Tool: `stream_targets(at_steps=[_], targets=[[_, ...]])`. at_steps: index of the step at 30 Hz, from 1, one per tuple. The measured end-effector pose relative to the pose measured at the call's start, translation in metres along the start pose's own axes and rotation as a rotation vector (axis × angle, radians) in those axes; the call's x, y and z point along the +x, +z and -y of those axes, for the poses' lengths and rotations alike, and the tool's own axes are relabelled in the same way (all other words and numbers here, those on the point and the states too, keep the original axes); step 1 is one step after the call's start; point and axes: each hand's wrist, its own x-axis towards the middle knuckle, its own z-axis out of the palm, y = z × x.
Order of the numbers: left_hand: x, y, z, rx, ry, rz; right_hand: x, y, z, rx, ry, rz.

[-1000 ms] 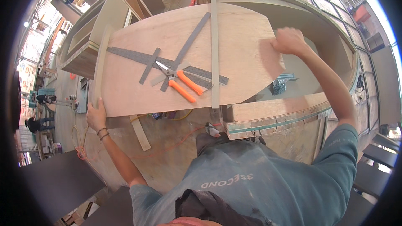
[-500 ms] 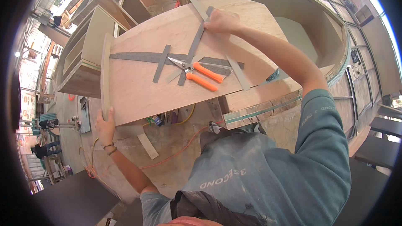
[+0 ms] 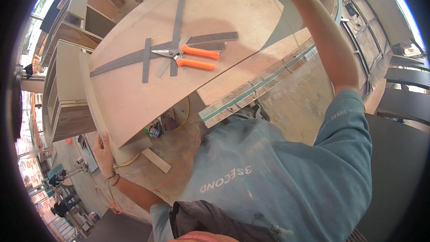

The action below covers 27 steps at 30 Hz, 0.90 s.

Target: The person applies glue to thin wooden strips and attaches them to the edges of a large wooden board. They use a small bottle for the adhesive and a pair of orange-handled pliers to cut and adjust the strips. The person works on a workbench in a workshop environment, handling the wood and tools with both hands.

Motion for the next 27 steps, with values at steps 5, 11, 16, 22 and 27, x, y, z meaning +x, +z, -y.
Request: stream_targets(at_steps=[5,11,16,22,27], targets=[[0.009,0.010,0.012,-0.218,0.141,-0.002,-0.067,-0.030,-0.003,-0.043,0.025,-0.160],[0.015,0.026,0.054,-0.421,0.196,-0.117,-0.120,-0.040,-0.070,-0.226,-0.072,-0.298],[0.015,0.011,0.053,-0.540,-0.040,0.075,-0.162,-0.017,-0.077,-0.328,0.062,-0.448],[0.010,0.015,0.044,-0.742,0.005,0.100,-0.195,0.020,-0.082,-0.332,0.114,-0.552],[0.019,0.014,0.080,-0.887,0.064,0.287,-0.212,0.046,-0.066,-0.321,0.103,-0.604]])
